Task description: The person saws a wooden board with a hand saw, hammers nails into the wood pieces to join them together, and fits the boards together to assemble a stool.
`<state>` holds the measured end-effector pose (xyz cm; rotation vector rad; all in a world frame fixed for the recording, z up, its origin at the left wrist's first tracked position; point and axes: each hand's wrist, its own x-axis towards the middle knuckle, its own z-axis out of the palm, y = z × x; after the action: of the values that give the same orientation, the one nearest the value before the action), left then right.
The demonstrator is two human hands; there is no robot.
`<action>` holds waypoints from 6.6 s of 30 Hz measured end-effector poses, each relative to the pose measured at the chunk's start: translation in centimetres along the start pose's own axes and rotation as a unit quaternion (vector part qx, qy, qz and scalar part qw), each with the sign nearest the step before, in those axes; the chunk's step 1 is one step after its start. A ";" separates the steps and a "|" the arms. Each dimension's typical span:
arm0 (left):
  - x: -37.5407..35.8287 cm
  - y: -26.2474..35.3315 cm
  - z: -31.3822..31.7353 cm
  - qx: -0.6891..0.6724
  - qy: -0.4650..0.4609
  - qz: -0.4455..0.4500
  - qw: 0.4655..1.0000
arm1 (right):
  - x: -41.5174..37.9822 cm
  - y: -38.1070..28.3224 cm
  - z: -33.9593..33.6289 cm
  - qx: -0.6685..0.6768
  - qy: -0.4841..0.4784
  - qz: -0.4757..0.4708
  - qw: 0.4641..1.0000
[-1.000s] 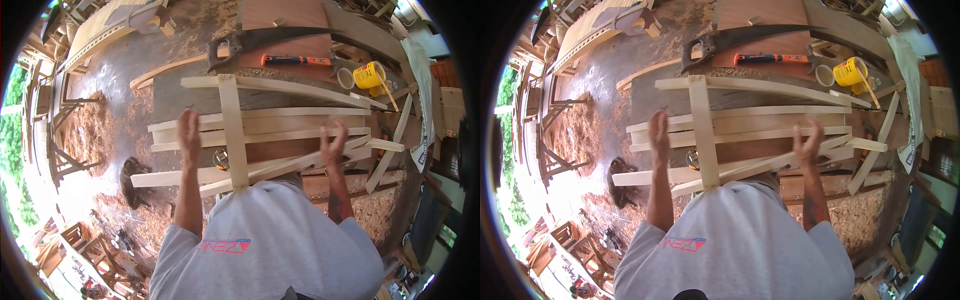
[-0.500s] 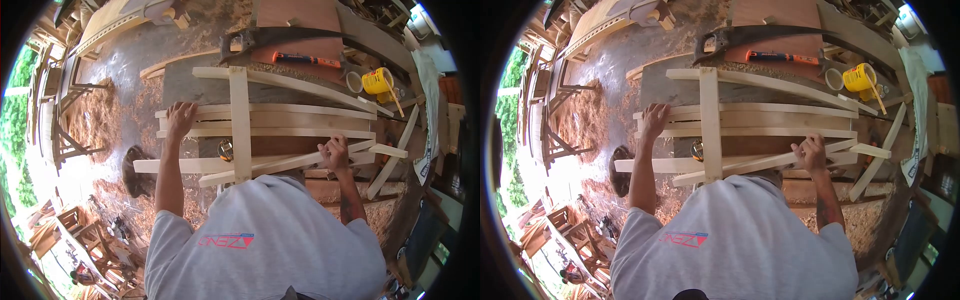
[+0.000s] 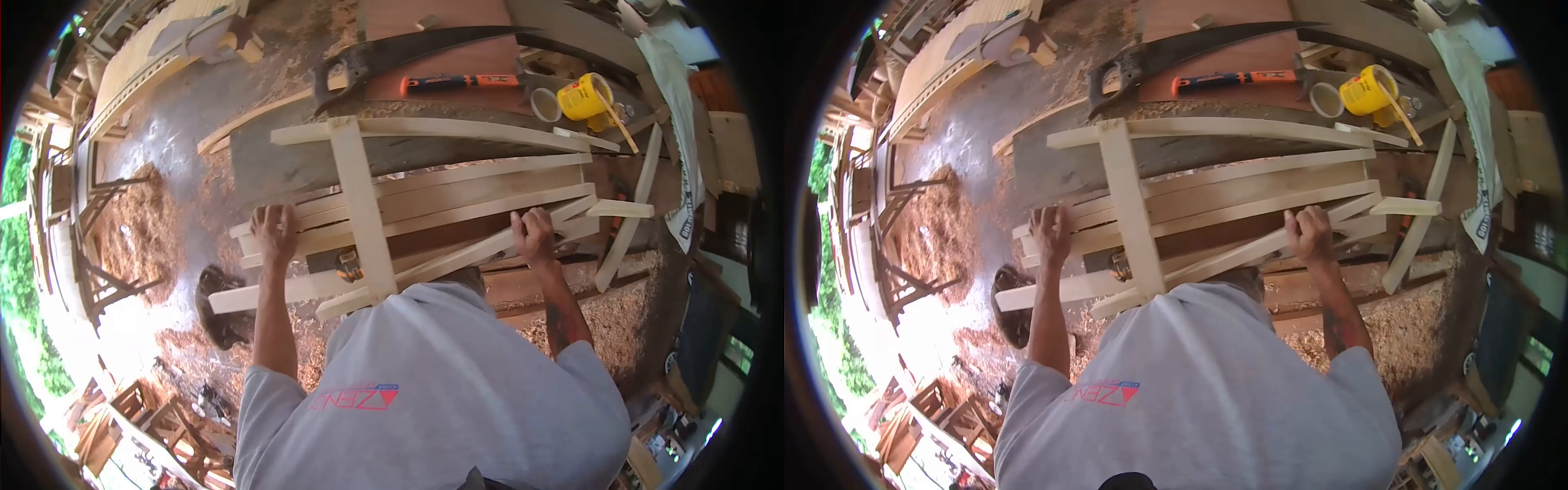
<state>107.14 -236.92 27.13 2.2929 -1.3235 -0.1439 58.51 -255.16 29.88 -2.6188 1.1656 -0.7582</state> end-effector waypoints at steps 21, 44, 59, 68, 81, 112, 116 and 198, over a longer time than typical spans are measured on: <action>-8.5 11.1 -1.5 -0.102 -0.263 0.022 0.959 | 0.9 -0.8 0.3 -0.021 -0.011 0.021 1.000; 13.3 -0.8 0.7 0.002 -0.020 0.000 1.000 | -1.5 -8.7 2.3 0.067 -0.152 -0.106 0.980; 3.1 -5.7 -4.3 0.018 0.016 -0.004 1.000 | -2.4 -9.8 2.9 0.041 -0.109 -0.111 0.987; -1.4 -2.3 -2.7 -0.169 0.014 -0.091 0.981 | -1.2 -11.0 2.5 0.052 -0.100 -0.115 0.987; -1.1 -12.7 -2.6 -0.522 -0.004 -0.445 0.727 | -2.4 -10.0 3.9 0.050 -0.097 -0.123 0.986; -2.6 -9.3 -3.3 -0.424 0.058 -0.444 0.787 | 1.2 -12.6 0.7 0.059 -0.285 -0.053 0.955; -2.8 -12.9 -0.8 -0.265 0.089 -0.399 0.873 | 2.5 -14.5 1.0 0.125 -0.213 -0.044 0.968; -1.2 2.0 -0.2 -0.147 0.036 -0.204 0.967 | 7.9 -26.5 1.6 0.540 -0.260 0.373 0.708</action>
<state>104.98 -236.64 28.07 2.2541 -0.7221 -0.3632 80.88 -243.05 40.96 -1.0891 0.9782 -0.2868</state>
